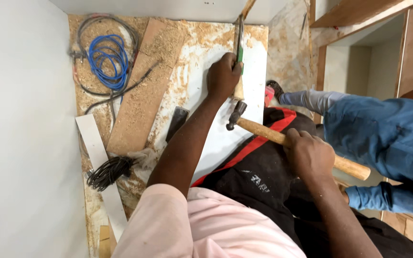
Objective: The person uses a hammer and chisel to secure a wooden trim piece along the top edge of a white cabinet. They repeatedly strike the chisel to drive it into the wood, adjusting the chisel's position along the trim. Another person stands nearby observing. The person then places the tools on the cabinet surface.
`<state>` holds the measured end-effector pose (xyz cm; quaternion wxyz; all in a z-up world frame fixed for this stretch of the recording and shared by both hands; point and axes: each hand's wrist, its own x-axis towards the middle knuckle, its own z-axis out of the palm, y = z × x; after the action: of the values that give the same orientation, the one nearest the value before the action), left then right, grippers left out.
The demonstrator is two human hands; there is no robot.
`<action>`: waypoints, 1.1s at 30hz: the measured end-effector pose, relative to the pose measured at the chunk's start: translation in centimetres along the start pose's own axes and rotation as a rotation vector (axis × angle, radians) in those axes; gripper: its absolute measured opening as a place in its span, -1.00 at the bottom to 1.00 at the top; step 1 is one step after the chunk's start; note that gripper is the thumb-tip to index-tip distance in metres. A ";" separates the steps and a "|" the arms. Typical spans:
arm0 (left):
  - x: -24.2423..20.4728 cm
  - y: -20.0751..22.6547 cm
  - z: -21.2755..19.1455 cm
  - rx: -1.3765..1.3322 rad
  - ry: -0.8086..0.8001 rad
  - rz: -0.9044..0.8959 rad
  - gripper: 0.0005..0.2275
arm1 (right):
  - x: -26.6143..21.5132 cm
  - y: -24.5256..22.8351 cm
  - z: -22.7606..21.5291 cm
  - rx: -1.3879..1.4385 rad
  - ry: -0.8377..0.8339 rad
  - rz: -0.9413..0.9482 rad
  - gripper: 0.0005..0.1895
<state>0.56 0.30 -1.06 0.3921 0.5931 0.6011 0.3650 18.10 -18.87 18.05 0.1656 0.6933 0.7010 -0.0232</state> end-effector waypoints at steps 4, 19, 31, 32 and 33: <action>-0.2 0.7 -0.5 0.037 -0.036 0.003 -0.82 | -1.1 0.2 -0.3 0.052 0.025 0.033 -0.80; 0.3 0.5 -0.9 -0.138 -0.089 -0.156 -0.77 | -1.2 0.3 -1.1 0.079 0.052 -0.044 -0.79; 0.4 -0.3 -0.1 -0.318 -0.109 -0.212 -0.76 | 3.4 2.7 -2.0 -0.136 0.111 -0.222 -0.89; 0.6 -0.4 -0.2 -0.420 -0.116 -0.237 -0.76 | 3.3 2.7 -1.8 -0.100 0.158 -0.209 -0.90; 0.8 -0.4 -0.4 -0.366 -0.117 -0.209 -0.76 | 3.2 2.5 -1.4 -0.063 0.204 -0.197 -0.92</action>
<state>-0.01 1.09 -1.26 0.5632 0.4668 0.5591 0.3902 20.29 -15.30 19.06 0.1123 0.6145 0.7791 0.0533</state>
